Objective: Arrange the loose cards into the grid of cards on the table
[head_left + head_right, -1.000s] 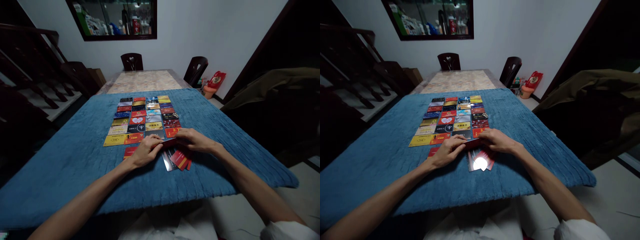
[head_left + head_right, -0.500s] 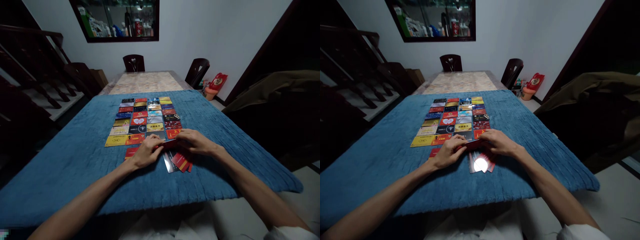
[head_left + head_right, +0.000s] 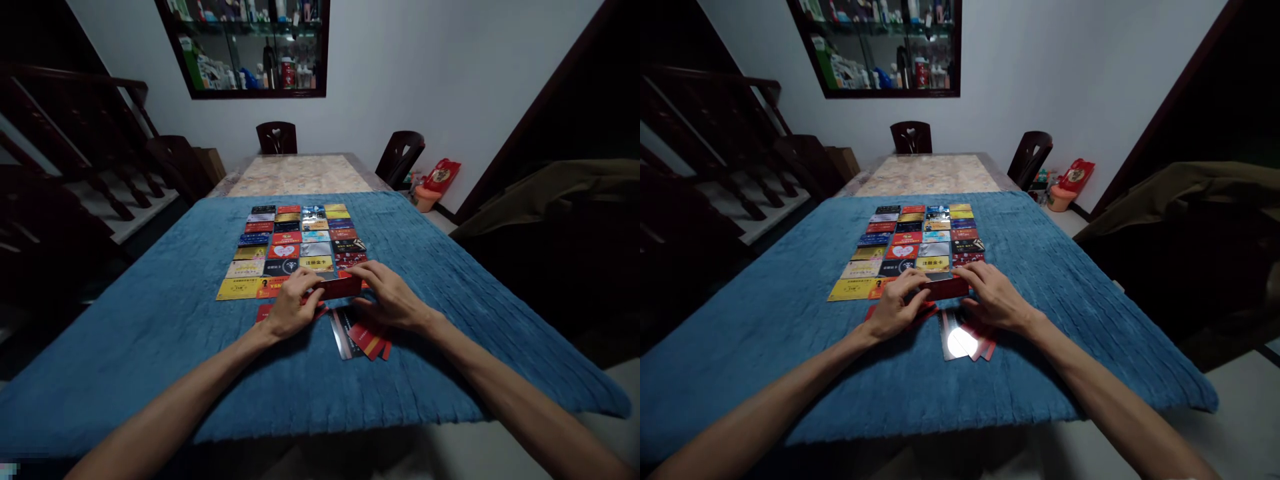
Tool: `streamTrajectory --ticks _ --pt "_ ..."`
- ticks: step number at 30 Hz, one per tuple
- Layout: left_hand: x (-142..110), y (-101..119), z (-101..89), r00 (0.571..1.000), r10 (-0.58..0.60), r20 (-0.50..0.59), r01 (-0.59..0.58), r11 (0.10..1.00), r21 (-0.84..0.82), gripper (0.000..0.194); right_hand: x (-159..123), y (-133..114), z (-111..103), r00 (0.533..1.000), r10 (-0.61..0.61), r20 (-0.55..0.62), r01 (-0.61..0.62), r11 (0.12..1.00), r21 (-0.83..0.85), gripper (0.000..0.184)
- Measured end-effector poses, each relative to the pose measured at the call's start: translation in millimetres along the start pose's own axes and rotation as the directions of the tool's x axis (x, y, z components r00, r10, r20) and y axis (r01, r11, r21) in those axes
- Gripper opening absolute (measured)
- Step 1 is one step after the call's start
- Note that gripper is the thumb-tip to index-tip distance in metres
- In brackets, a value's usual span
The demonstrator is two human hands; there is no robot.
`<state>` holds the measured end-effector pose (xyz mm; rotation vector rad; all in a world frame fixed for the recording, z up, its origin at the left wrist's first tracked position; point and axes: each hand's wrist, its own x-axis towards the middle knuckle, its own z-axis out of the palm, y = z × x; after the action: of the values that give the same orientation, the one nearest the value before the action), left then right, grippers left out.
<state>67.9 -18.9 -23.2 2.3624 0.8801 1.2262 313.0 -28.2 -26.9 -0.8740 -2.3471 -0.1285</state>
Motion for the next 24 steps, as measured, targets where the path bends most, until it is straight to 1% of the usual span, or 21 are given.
streamTrajectory --ticks 2,7,9,14,17,19,21,24 --pt "0.4 -0.3 -0.1 1.0 -0.002 0.003 0.002 1.0 -0.002 0.015 -0.3 0.3 1.8 1.0 -0.016 -0.027 0.015 0.999 -0.037 0.055" --pt "0.5 -3.4 -0.4 1.0 -0.014 0.009 0.014 1.0 -0.017 0.016 0.1 -1.3 4.1 0.999 -0.036 -0.031 0.031 0.991 -0.132 0.041" --pt "0.3 -5.1 -0.8 1.0 -0.011 0.005 0.011 1.0 -0.02 0.016 0.0 -2.9 4.4 0.998 -0.045 -0.04 0.038 0.985 -0.167 0.039" --pt "0.5 -6.6 -2.9 1.0 -0.019 -0.016 0.018 1.0 -0.013 0.018 -0.9 -8.5 5.3 0.992 -0.029 -0.125 -0.006 0.961 -0.275 0.048" --pt "1.4 -5.6 -4.9 1.0 -0.022 -0.022 0.022 1.0 -0.01 0.025 -0.1 -10.2 6.6 0.982 -0.068 -0.174 0.012 0.954 -0.301 0.054" --pt "2.7 -6.2 -6.5 1.0 -0.003 -0.025 0.003 1.0 -0.007 0.027 1.4 -9.4 7.4 0.981 -0.081 -0.178 0.025 0.954 -0.299 0.057" --pt "4.7 -8.3 -8.5 0.999 0.035 -0.016 -0.035 0.999 0.013 0.029 3.6 -7.4 7.8 0.984 -0.068 -0.166 0.016 0.956 -0.292 0.058" --pt "9.7 -12.7 -13.0 0.994 0.105 0.005 -0.105 0.991 0.086 0.028 8.4 -4.6 7.4 0.987 -0.059 -0.151 0.015 0.961 -0.275 0.057"
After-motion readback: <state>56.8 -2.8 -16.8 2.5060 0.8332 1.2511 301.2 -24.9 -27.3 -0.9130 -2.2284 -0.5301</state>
